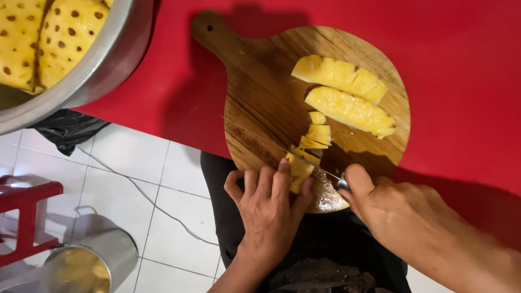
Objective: Slicing pineapple pieces into smaller chunks on a wooden cutting board using a knife
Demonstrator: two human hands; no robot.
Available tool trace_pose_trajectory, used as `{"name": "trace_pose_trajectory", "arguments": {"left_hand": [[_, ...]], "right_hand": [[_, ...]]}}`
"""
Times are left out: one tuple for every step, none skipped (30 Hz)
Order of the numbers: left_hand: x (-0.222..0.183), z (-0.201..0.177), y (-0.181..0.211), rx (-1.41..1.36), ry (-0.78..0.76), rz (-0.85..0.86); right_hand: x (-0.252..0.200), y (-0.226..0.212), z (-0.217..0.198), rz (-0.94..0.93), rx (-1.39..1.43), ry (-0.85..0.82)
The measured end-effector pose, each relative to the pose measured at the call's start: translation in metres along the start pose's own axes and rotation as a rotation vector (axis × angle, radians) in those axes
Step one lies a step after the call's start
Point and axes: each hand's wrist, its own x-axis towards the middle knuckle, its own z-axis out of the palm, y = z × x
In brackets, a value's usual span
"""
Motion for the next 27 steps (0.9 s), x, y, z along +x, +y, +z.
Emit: {"name": "trace_pose_trajectory", "arguments": {"left_hand": [[0.001,0.0,-0.002,-0.003,-0.004,-0.006],[0.003,-0.001,-0.003,-0.008,-0.009,0.003],[0.004,-0.001,-0.005,-0.011,-0.01,0.015],[0.003,-0.001,-0.005,-0.01,-0.01,0.012],[0.004,-0.001,-0.007,0.002,-0.009,0.002],[0.005,-0.001,-0.009,0.015,-0.007,-0.008],[0.004,-0.001,-0.009,0.022,-0.002,-0.009],[0.004,-0.001,-0.009,0.033,-0.003,-0.004],[0.003,0.0,-0.01,0.045,-0.006,0.007],[0.002,0.001,-0.01,0.053,-0.003,0.01],[0.002,0.002,-0.01,0.055,0.012,0.002],[0.002,0.003,-0.009,0.057,0.027,-0.007],[0.002,0.003,-0.009,0.056,0.03,0.002],[0.002,0.002,-0.008,0.048,0.027,-0.014],[0.002,0.002,-0.007,0.038,0.026,-0.033],[0.005,0.003,-0.005,0.034,0.032,-0.028],[0.005,0.003,-0.004,0.024,0.038,-0.045],[0.006,0.004,-0.003,0.013,0.045,-0.062],[0.007,0.004,-0.001,0.013,0.044,-0.066],[0.009,0.004,0.001,-0.007,0.039,-0.065],[0.01,0.004,0.002,-0.025,0.033,-0.062],[0.008,0.003,0.002,-0.023,0.032,-0.064],[0.008,0.004,0.001,-0.029,0.025,-0.066],[0.008,0.005,0.0,-0.035,0.018,-0.068],[0.008,0.005,0.0,-0.039,0.017,-0.068],[0.009,0.005,0.0,-0.059,0.014,-0.072],[0.009,0.005,-0.001,-0.075,0.017,-0.076]], "right_hand": [[0.006,-0.001,-0.006,-0.003,-0.001,-0.007],[0.011,-0.003,-0.013,0.023,-0.01,-0.065],[0.016,-0.005,-0.018,0.049,-0.019,-0.116],[0.017,-0.008,-0.014,0.047,-0.02,-0.117],[0.019,-0.009,-0.011,0.021,-0.158,0.037],[0.021,-0.011,-0.008,-0.003,-0.297,0.193],[0.019,-0.013,-0.006,-0.009,-0.297,0.2],[0.017,-0.014,-0.004,0.011,-0.469,0.287],[0.016,-0.016,-0.001,0.037,-0.637,0.375],[0.018,-0.012,0.003,0.037,-0.634,0.384],[0.019,-0.008,0.007,0.039,-0.622,0.395],[0.02,-0.004,0.011,0.041,-0.609,0.406],[0.022,-0.001,0.009,0.05,-0.61,0.409],[0.025,0.003,0.007,0.04,-0.379,0.351],[0.027,0.008,0.004,0.03,-0.151,0.291],[0.026,0.009,0.0,0.037,-0.155,0.295],[0.025,0.01,-0.005,0.027,0.107,0.108],[0.025,0.01,-0.009,0.019,0.369,-0.079],[0.023,0.007,-0.009,0.016,0.368,-0.082],[0.022,0.004,-0.008,0.074,0.361,-0.12],[0.021,0.001,-0.008,0.132,0.355,-0.157],[0.018,0.002,-0.005,0.129,0.356,-0.159],[0.015,0.005,-0.003,0.106,0.324,-0.06],[0.013,0.008,0.0,0.084,0.293,0.039],[0.01,0.008,0.001,0.087,0.291,0.037],[0.008,0.009,0.003,0.073,0.272,0.111],[0.007,0.009,0.005,0.057,0.25,0.189]]}}
